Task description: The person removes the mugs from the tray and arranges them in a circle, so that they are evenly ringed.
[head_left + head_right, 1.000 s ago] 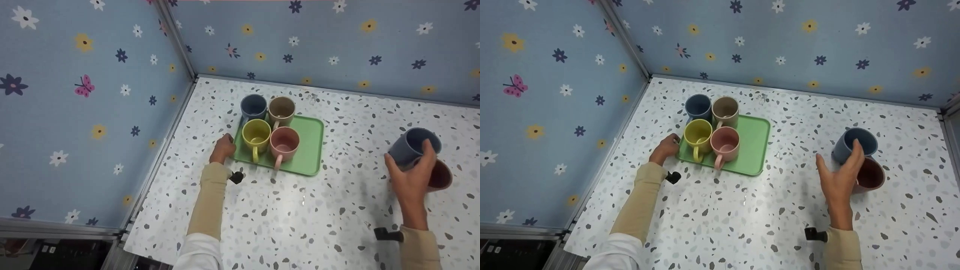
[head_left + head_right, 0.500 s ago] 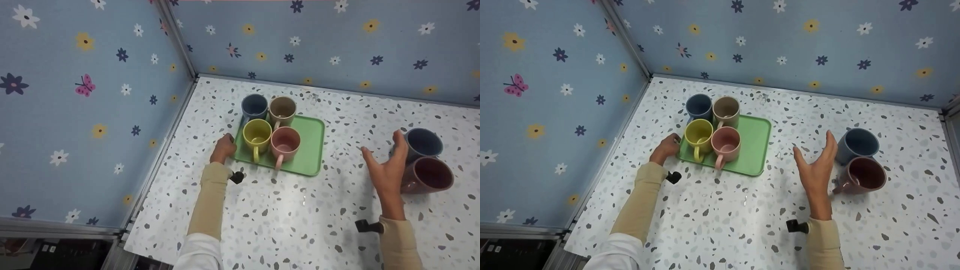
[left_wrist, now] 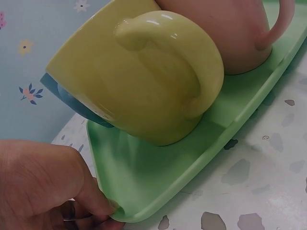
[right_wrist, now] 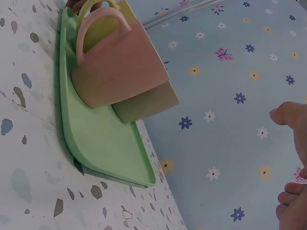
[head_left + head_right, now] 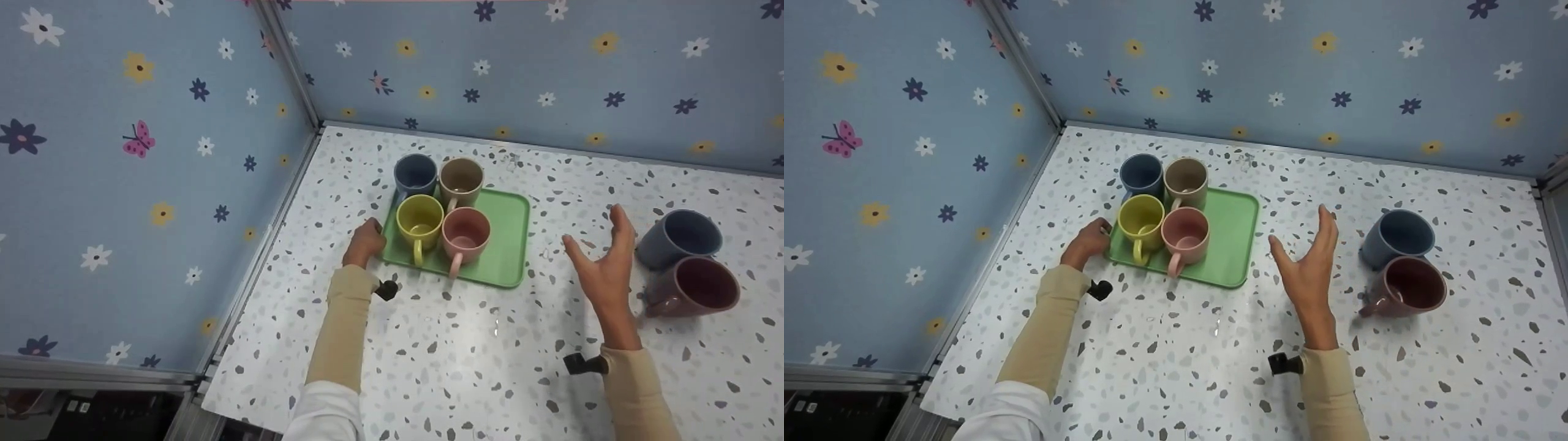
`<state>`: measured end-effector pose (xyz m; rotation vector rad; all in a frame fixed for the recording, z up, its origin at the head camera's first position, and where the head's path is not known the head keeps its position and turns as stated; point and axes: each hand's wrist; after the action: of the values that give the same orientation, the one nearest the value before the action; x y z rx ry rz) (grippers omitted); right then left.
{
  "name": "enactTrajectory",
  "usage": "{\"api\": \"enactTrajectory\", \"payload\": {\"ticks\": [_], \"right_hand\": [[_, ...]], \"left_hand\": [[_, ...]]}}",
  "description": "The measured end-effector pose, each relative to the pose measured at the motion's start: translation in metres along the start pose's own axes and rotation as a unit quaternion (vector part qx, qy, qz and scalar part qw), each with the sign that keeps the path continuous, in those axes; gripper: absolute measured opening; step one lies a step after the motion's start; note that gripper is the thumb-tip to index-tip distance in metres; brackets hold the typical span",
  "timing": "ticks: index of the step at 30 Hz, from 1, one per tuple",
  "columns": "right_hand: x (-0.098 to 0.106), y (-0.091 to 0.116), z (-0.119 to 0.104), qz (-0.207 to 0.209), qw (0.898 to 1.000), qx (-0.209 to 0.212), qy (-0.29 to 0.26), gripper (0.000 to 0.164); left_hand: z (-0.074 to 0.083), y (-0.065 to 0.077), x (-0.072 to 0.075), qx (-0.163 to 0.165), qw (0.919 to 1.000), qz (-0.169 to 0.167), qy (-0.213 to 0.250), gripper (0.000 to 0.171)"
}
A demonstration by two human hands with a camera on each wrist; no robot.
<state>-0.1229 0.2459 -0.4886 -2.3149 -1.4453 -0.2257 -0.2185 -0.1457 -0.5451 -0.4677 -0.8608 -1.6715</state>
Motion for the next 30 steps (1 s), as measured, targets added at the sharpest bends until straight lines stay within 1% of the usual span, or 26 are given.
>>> {"api": "enactTrajectory", "payload": {"ticks": [2, 5, 12, 21, 30], "right_hand": [[-0.003, -0.001, 0.004, -0.008, 1.0, 0.003, 0.0, 0.084], [-0.007, 0.001, 0.003, -0.019, 1.0, 0.006, -0.001, 0.083], [-0.016, 0.005, 0.001, -0.041, 0.999, -0.006, 0.012, 0.084], [-0.028, 0.008, 0.0, -0.059, 0.998, -0.011, 0.014, 0.084], [-0.041, 0.01, 0.003, -0.08, 0.997, -0.004, 0.023, 0.087]], "left_hand": [[0.0, 0.0, 0.0, -0.002, 1.0, 0.002, 0.0, 0.023], [-0.001, -0.001, 0.0, -0.002, 1.0, 0.002, -0.001, 0.024], [-0.001, 0.0, -0.001, -0.005, 1.0, 0.006, 0.002, 0.027], [0.0, 0.001, 0.0, -0.001, 1.0, -0.007, -0.004, 0.028], [0.001, 0.001, 0.0, -0.005, 1.0, 0.0, -0.004, 0.028]]}}
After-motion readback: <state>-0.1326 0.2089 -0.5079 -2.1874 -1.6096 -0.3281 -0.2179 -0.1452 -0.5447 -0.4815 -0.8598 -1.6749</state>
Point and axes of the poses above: each hand's wrist, its own y-axis away from the middle knuckle, its own x-axis out of the back of the hand, z = x × y, and after that the axes turned 10 degrees about -x, right-handed
